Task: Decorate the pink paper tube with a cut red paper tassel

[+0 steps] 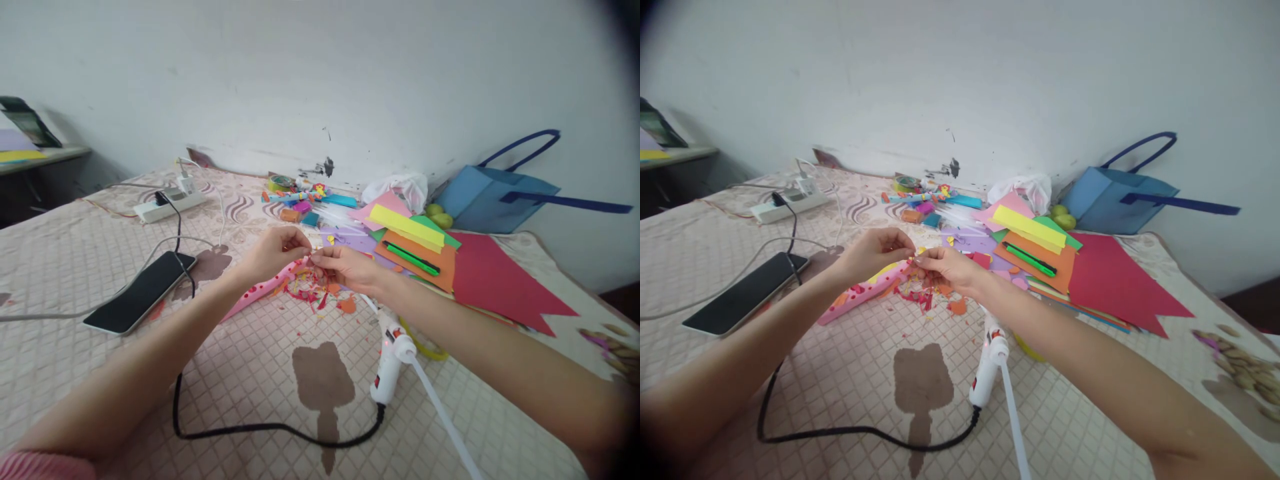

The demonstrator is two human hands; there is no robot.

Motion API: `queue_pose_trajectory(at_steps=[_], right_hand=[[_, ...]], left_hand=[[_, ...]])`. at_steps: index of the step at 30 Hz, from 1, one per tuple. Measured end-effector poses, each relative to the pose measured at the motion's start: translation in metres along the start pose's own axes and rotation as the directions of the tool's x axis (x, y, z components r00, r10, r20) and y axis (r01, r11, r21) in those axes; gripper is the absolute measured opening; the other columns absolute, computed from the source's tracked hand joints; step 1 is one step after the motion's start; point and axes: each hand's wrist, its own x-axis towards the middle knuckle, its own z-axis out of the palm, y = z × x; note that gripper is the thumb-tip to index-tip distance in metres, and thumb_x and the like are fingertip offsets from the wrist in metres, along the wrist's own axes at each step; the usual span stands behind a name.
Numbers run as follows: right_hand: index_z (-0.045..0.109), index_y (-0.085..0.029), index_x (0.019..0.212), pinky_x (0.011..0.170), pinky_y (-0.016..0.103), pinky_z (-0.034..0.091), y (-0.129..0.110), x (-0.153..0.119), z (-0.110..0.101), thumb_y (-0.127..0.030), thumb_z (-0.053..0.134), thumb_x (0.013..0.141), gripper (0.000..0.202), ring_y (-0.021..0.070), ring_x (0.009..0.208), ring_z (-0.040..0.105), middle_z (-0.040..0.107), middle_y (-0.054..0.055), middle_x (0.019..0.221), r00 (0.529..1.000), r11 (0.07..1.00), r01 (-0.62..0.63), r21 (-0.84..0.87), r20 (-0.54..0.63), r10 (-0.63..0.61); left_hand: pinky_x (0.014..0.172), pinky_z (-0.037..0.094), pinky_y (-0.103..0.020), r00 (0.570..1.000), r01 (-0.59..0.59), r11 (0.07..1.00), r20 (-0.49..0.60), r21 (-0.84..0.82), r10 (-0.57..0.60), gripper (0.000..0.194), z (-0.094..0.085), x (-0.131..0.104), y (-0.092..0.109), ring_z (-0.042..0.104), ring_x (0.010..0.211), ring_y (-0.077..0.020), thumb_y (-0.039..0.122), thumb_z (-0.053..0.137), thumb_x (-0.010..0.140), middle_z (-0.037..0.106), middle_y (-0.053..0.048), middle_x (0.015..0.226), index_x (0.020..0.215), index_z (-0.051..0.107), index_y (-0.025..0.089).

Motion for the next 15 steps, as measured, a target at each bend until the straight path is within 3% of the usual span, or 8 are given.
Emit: queue_pose_trajectory(at_steps=[15], right_hand=[[0.059, -0.015, 0.069, 0.05, 0.019, 0.045, -0.0065, -0.0054, 0.0052, -0.027, 0.07, 0.073, 0.017, 0.0066, 0.049, 0.053, 0.06, -0.003, 0.057, 0.997, 0.996, 0.063, -0.066, -0.046, -0.066]], left_hand=[[0.066, 0.051, -0.027, 0.999, 0.018, 1.0, 0.037, -0.004, -0.018, 0.014, -0.0082, 0.0033, -0.0053, 0.062, 0.069, -0.0127, 0.022, 0.064, 0.074, 0.067, -0.005, 0.074, 0.084, 0.064, 0.012]])
